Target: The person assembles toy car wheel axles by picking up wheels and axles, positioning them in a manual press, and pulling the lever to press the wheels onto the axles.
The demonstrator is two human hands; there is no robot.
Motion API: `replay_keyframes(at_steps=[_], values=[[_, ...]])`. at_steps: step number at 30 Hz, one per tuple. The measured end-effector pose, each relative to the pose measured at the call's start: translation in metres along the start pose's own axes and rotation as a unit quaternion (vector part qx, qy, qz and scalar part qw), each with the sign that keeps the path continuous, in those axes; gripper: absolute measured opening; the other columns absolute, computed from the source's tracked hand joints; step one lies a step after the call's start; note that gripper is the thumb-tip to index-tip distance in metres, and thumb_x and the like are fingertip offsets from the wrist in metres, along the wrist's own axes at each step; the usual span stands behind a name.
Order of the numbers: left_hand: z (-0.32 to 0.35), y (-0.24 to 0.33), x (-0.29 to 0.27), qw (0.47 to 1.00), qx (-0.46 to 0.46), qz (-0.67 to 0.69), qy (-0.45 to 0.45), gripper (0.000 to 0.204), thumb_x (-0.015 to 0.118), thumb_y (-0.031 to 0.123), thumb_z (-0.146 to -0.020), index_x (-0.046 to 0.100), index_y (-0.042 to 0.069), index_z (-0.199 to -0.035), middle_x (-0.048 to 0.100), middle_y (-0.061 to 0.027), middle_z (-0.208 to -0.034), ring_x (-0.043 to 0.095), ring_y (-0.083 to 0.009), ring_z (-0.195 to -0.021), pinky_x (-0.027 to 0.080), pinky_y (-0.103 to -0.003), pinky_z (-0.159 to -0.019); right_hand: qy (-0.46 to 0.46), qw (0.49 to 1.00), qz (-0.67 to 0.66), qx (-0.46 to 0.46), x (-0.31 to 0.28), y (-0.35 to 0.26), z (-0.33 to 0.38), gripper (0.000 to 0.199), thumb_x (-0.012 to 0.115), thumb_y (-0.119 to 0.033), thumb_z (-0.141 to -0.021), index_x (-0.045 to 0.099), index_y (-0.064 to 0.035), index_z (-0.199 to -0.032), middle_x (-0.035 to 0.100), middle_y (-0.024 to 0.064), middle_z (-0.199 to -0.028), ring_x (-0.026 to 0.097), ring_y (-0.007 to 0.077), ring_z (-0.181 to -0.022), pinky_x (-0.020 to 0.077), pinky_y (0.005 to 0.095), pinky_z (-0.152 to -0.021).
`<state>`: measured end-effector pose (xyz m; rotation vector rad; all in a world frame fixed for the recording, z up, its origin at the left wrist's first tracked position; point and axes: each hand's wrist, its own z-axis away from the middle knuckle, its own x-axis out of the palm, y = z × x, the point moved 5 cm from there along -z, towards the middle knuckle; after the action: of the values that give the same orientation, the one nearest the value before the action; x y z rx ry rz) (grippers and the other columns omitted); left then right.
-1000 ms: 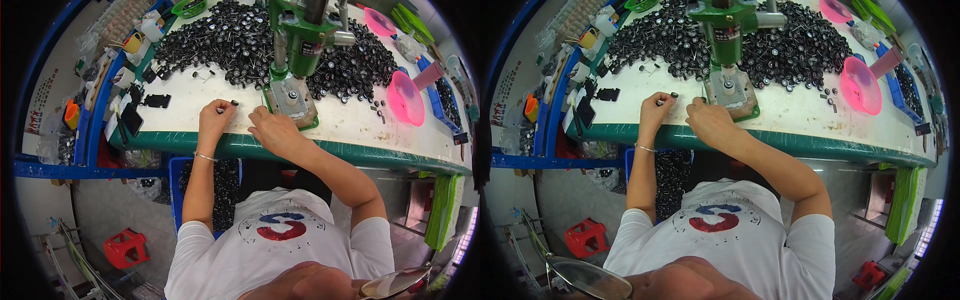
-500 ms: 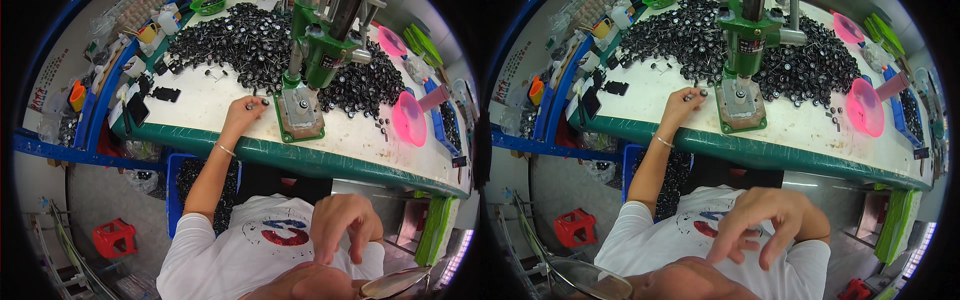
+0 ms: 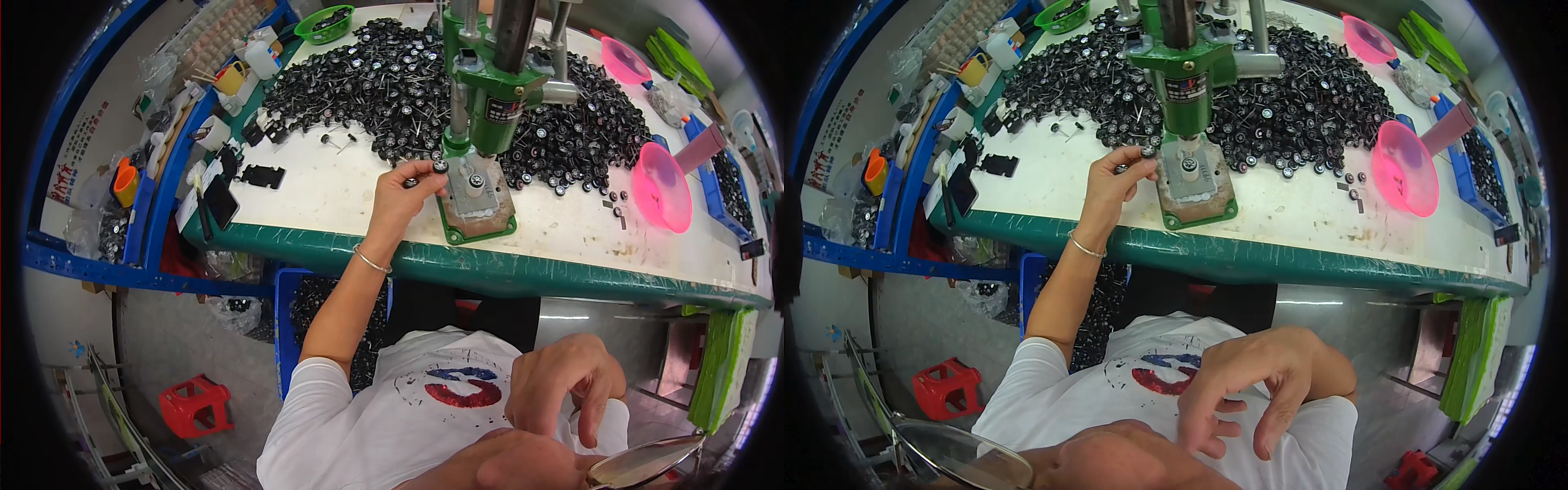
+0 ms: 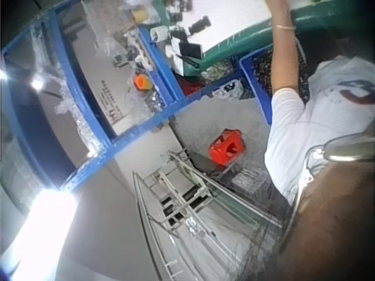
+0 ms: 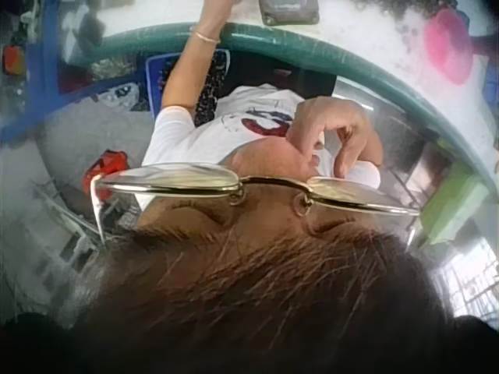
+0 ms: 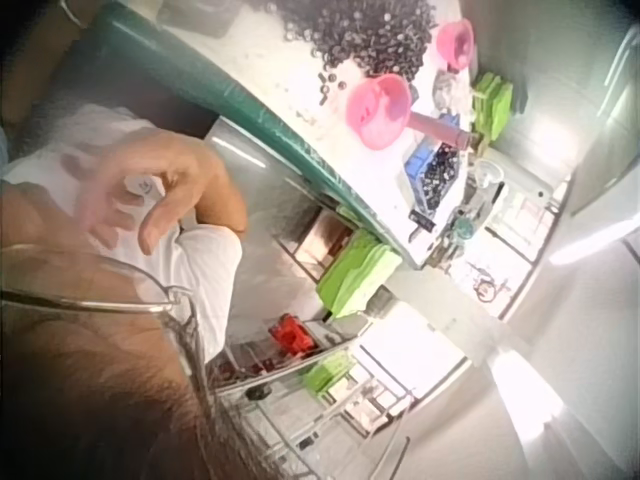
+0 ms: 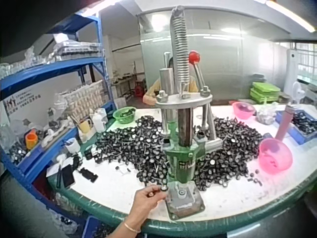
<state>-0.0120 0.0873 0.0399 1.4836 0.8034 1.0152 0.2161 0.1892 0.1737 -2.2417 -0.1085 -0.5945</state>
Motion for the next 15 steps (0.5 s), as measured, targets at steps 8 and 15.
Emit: replay_keyframes(at_steps=[8,15], values=[[-0.001,0.011,0.038,0.993,0.075,-0.06,-0.073,0.012,0.072,0.005,-0.08,0.071,-0.002,-0.091,0.066,-0.002,-0.074,0.06,-0.0074,-0.065,0.047,-0.021,-0.061,0.43,0.843,0.318,-0.06,-0.077,-0.064,0.061,0.022,0.064,-0.019,-0.087,0.06,0.0027,-0.087,0.057,0.0089,-0.067,0.052,0.0127,-0.048,0.0394,0.0246,-0.04],[-0.01,0.014,0.05,0.995,0.076,-0.018,-0.055,0.013,0.072,0.004,-0.079,0.07,-0.002,-0.09,0.066,-0.0026,-0.073,0.061,-0.0068,-0.067,0.047,-0.021,-0.063,0.61,0.583,0.485,-0.229,-0.142,-0.185,0.044,0.028,0.06,-0.027,-0.093,0.064,-0.0038,-0.108,0.062,0.0019,-0.085,0.056,0.0082,-0.072,0.0418,0.0197,-0.064]])
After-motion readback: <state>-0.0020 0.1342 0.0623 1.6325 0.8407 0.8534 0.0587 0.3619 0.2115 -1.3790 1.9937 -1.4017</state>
